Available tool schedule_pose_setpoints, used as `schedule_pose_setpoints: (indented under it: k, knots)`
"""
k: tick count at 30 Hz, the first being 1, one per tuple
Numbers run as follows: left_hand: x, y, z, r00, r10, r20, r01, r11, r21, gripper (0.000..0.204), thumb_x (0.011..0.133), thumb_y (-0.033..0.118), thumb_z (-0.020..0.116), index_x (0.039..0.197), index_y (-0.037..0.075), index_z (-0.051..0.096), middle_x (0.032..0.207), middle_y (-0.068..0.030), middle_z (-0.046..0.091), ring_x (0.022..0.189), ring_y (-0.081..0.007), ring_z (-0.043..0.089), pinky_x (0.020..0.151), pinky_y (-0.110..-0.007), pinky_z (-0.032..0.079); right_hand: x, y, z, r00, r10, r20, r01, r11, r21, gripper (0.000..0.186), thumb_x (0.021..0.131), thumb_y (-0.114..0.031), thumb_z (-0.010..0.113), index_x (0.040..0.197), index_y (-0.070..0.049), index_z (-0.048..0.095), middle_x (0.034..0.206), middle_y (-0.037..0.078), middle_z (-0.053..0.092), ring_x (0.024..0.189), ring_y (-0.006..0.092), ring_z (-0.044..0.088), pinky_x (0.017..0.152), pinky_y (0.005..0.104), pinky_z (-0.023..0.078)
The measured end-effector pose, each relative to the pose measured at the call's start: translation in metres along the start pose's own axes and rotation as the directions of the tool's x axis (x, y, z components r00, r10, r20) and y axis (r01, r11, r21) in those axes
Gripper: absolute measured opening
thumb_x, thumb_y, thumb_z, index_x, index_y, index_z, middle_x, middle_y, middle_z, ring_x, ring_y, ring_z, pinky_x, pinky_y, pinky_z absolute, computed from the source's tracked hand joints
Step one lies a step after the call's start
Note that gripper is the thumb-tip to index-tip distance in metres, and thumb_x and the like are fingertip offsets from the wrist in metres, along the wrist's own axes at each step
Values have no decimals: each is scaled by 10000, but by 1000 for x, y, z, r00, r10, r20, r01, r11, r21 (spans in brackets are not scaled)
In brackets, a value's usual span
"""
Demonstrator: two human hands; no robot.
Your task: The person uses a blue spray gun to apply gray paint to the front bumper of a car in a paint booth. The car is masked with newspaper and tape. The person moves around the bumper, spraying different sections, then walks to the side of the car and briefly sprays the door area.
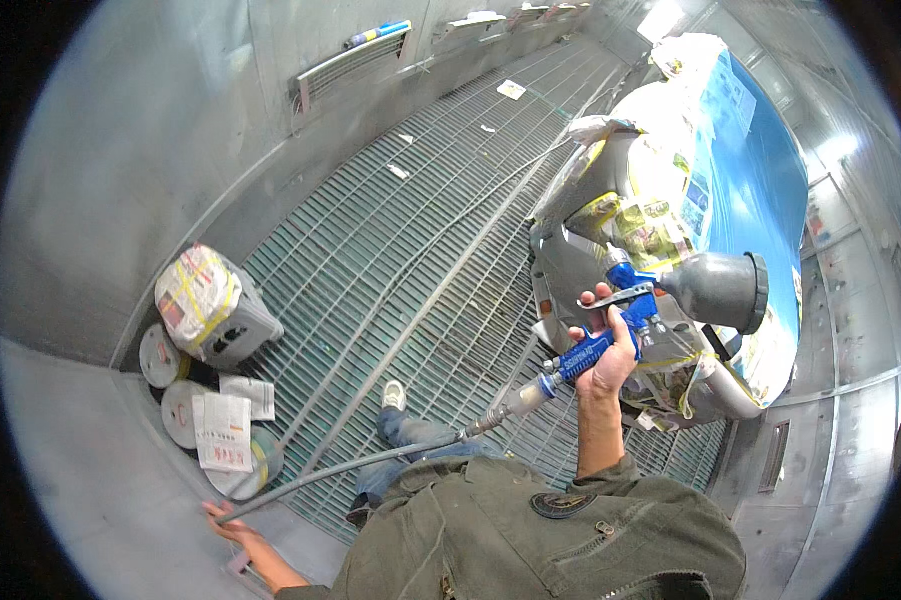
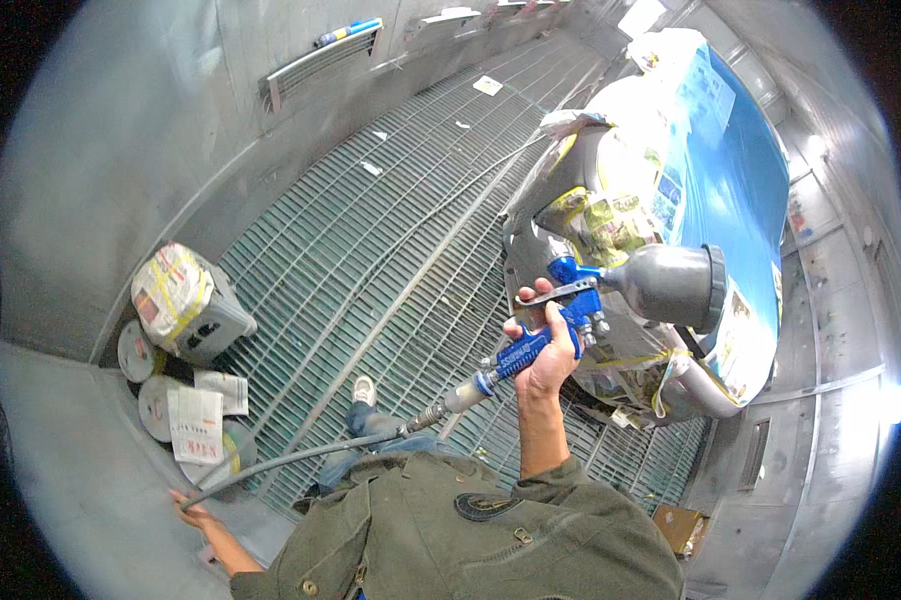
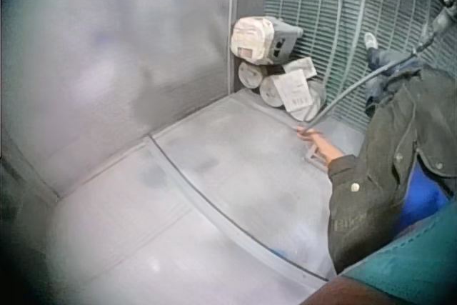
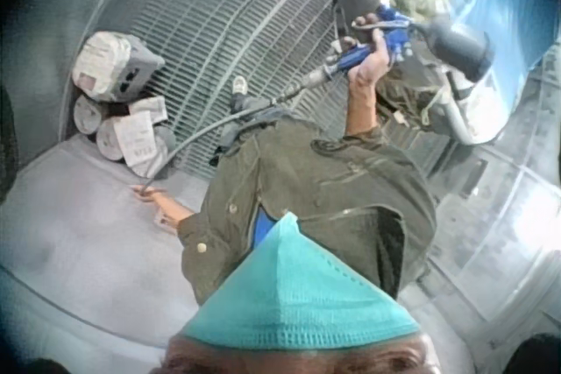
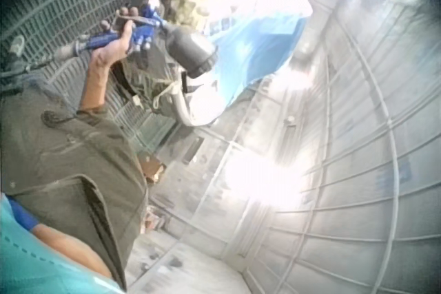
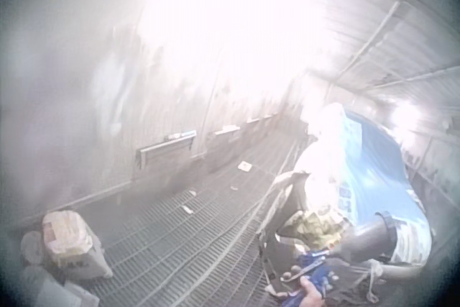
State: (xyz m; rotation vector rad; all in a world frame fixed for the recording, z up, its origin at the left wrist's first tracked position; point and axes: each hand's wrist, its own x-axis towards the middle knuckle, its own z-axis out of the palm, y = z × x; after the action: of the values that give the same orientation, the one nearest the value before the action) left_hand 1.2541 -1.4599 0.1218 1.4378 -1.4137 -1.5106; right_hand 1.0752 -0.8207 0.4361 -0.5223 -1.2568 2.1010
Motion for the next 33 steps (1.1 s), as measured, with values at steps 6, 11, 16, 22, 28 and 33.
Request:
schedule_pose_setpoints:
  k: [6,11,16,22,28,33]
  knots:
    - [27,-89,43,981,-162,106,68,800,597,503,955,457,575,972,-41,650,887,-162,688,760,-269,615,704,-409,479,48,26,72,999,6,50,-4,1000,-30,367,1014,-246,429,1285,-9,505,1213,114,601,1059,206,616,574,316,594]
    - [-9,-68,114,890,1,457,-436,301,848,414,914,375,622,851,-30,679,904,-262,673,893,-448,628,758,-507,470,80,46,107,991,-46,127,55,996,-68,397,1027,-278,397,1279,7,510,1209,115,592,1081,200,595,593,289,593]
    - [6,-17,211,783,-130,609,-582,195,790,459,894,426,630,809,-19,702,762,-240,670,794,-449,647,719,-521,478,110,80,146,976,-93,195,116,987,-107,470,1035,-340,371,1321,23,458,1251,133,568,1095,209,584,600,304,599]
    - [31,32,354,546,-219,809,-744,318,588,340,847,322,668,743,-2,693,697,-236,649,740,-434,643,679,-500,477,151,99,225,971,-171,170,186,980,-75,467,1022,-337,424,1324,16,464,1243,155,564,1101,241,588,605,324,604]
    - [21,72,464,398,-112,911,-722,574,386,231,822,144,690,718,-47,612,563,-185,536,507,-251,503,548,-415,393,188,101,254,939,-319,130,338,925,-174,562,1024,-436,373,1348,19,438,1286,161,549,1149,274,578,593,315,612]
    - [-26,120,565,335,20,942,-577,795,189,306,882,124,643,680,-66,514,534,-71,346,571,-122,316,496,-379,291,234,63,236,860,-456,-228,405,883,-237,484,1006,-472,423,1292,-91,514,1200,67,620,1018,178,612,640,329,543]
